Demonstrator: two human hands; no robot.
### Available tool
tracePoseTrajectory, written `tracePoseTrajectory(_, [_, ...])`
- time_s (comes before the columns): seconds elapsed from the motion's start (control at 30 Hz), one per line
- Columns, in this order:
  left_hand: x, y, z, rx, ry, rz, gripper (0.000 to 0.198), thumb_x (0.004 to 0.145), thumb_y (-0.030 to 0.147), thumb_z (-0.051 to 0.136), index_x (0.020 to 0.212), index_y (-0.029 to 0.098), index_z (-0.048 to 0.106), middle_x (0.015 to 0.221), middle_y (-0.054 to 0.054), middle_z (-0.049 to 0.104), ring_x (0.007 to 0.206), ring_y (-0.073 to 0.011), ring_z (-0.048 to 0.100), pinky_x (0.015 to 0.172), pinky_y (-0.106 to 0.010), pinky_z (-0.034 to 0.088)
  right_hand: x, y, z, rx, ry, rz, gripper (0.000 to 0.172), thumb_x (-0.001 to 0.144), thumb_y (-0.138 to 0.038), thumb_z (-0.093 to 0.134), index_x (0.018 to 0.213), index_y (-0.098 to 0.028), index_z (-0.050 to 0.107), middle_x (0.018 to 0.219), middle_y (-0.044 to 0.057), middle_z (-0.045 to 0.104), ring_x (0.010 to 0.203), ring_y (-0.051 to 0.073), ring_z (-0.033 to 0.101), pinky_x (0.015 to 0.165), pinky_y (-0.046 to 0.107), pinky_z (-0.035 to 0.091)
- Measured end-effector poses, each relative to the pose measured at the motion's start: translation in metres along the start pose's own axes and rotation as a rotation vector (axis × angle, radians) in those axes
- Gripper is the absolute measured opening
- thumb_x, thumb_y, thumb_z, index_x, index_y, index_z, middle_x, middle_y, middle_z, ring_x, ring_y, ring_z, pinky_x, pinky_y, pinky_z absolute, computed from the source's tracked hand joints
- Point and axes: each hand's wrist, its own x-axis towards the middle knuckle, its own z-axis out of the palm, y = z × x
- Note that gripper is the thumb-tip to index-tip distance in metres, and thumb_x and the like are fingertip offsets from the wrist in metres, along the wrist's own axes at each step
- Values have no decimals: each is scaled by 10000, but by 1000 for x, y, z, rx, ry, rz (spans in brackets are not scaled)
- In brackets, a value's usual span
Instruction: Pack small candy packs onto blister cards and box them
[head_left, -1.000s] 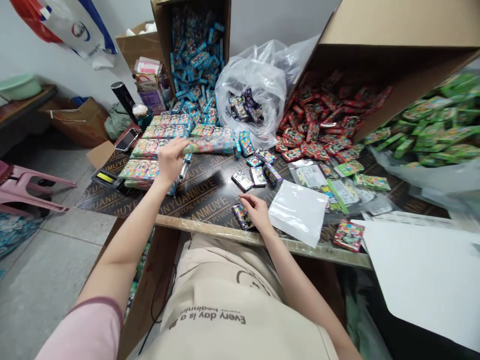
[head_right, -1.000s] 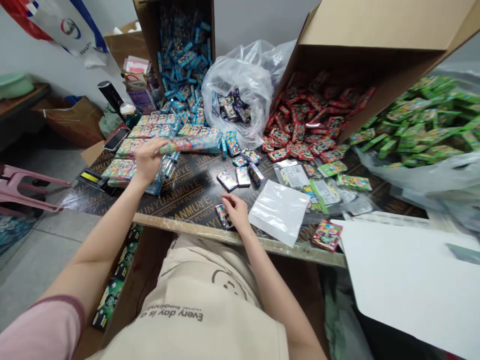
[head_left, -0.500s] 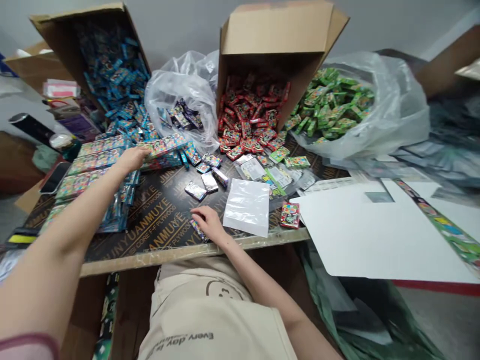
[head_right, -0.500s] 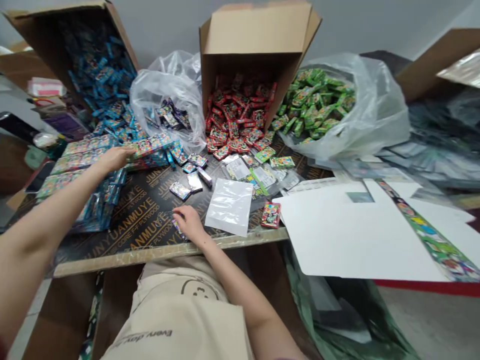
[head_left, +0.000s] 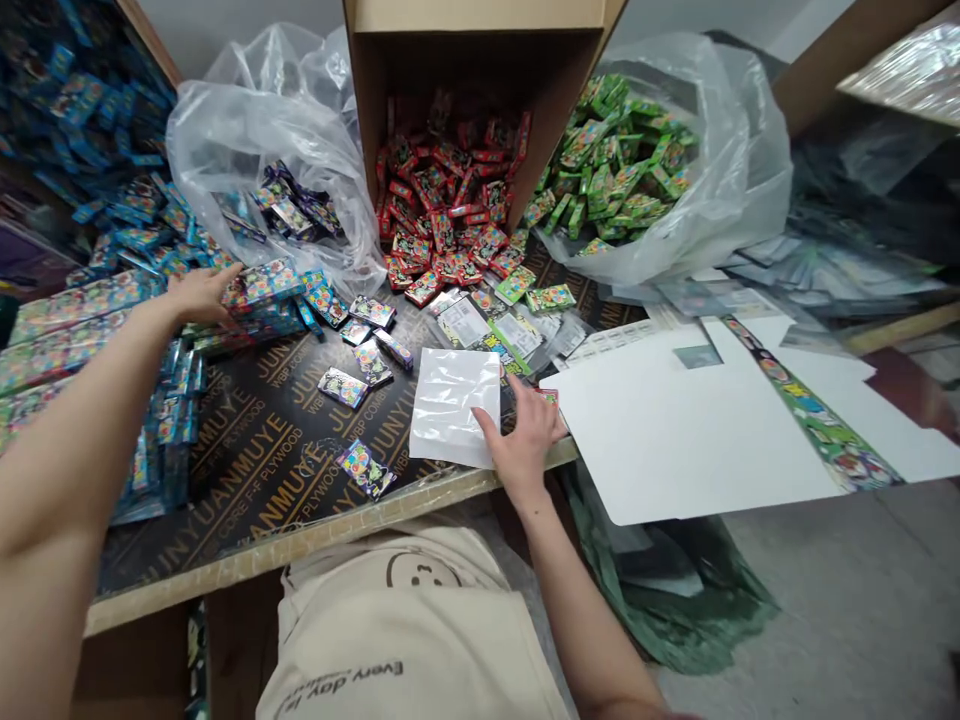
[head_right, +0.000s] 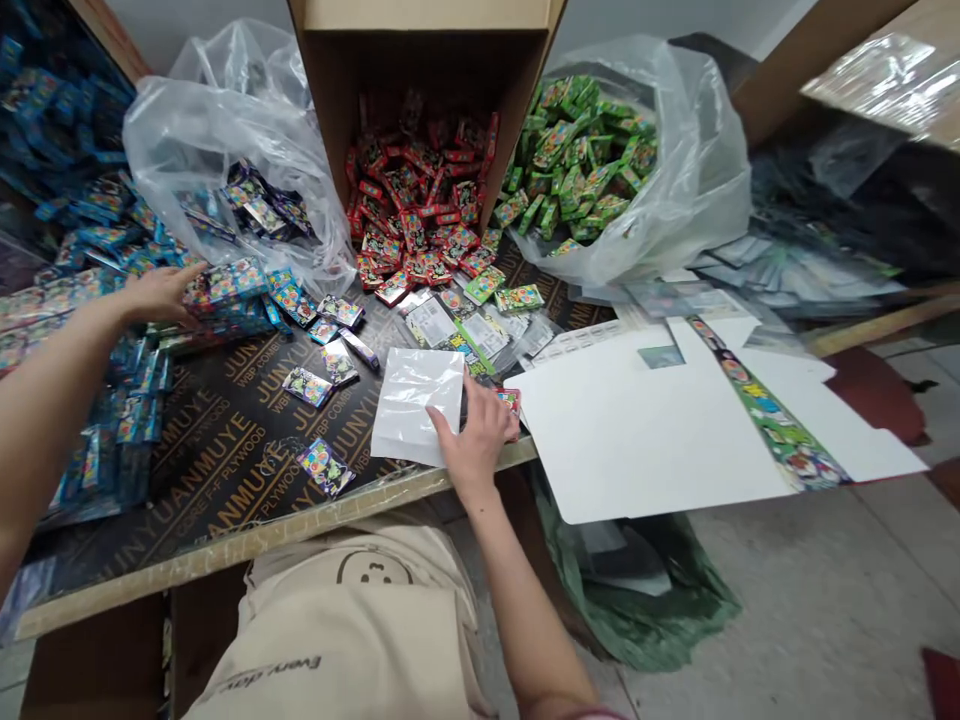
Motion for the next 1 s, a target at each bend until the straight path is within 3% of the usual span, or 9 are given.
tracePoseTrajectory(0.1, [-23, 30, -11, -177, -36, 99, 1166, 678, 830, 536, 1495, 61, 218, 1576, -218, 227, 1432, -429, 203, 1106, -640, 166, 2, 20, 0, -55, -146, 46, 614, 795, -546, 666, 1304, -217, 569, 889, 85, 704, 931, 320, 593, 905, 579, 384])
tracePoseTrajectory(0.2, [-76, 85, -7, -670, 42, 310, 1037, 704, 756, 608, 1476, 124, 328, 1544, -153, 357, 1411, -326, 333, 1158, -509, 232, -10, 2, 1, 115, -64, -101, 420, 907, -340, 566, 1305, -209, 568, 913, 86, 715, 821, 240, 616, 839, 451, 459])
tracePoseTrajectory(0.27, [-119, 121, 8, -1007, -51, 285, 915, 714, 645, 691, 1449, 183, 403, 1457, -138, 491, 1331, -300, 467, 1128, -478, 328, -24, -22, -2, 263, 55, -282, 450, 928, -178, 504, 1374, -241, 507, 986, 79, 724, 851, 204, 628, 825, 380, 479])
tracePoseTrajectory(0.33, [-161, 147, 28, -1235, -155, 221, 1066, 608, 532, 818, 1492, 198, 324, 1395, -157, 547, 1235, -302, 557, 1053, -445, 430, -43, -46, -6, 393, 71, -510, 491, 922, -109, 483, 1390, -260, 493, 981, 54, 739, 904, 183, 640, 821, 343, 490])
tracePoseTrajectory(0.47, [-222, 166, 52, -1527, -155, -39, 793, 672, 476, 751, 1371, 193, 508, 1109, -88, 700, 932, -248, 671, 827, -358, 543, -85, -75, -11, 573, -46, -897, 319, 945, -133, 470, 1212, -185, 636, 953, 22, 767, 978, 162, 669, 815, 305, 509])
tracePoseTrajectory(0.6, [-259, 165, 50, -1719, -91, -106, 560, 646, 358, 779, 1156, 179, 634, 1102, -84, 707, 965, -243, 665, 842, -334, 532, -118, -82, -12, 603, -63, -949, 274, 957, -140, 457, 1121, -172, 673, 939, 21, 773, 1006, 164, 691, 810, 302, 530])
tracePoseTrajectory(0.77, [-284, 159, 55, -1881, 27, -120, 502, 586, 299, 837, 1012, 199, 590, 1169, -92, 684, 873, -193, 682, 771, -303, 545, -116, -82, -18, 682, -62, -815, 377, 953, -121, 414, 1263, -185, 619, 1009, 64, 762, 1045, 172, 694, 864, 293, 564])
tracePoseTrajectory(0.9, [-284, 156, 72, -1614, 76, -88, 494, 657, 376, 798, 1063, 195, 583, 1163, -92, 655, 905, -208, 676, 806, -347, 548, -65, -52, -24, 603, 120, -244, 310, 907, -222, 552, 1197, -231, 661, 1056, 63, 737, 923, 178, 710, 832, 283, 567])
tracePoseTrajectory(1.0, [-279, 163, 87, -1233, 130, -37, 582, 696, 456, 759, 1181, 187, 583, 1228, -124, 625, 1104, -277, 611, 968, -443, 485, -23, -15, -17, 591, 53, 74, 529, 839, -307, 602, 1341, -162, 524, 1133, 127, 677, 908, 199, 684, 809, 348, 563])
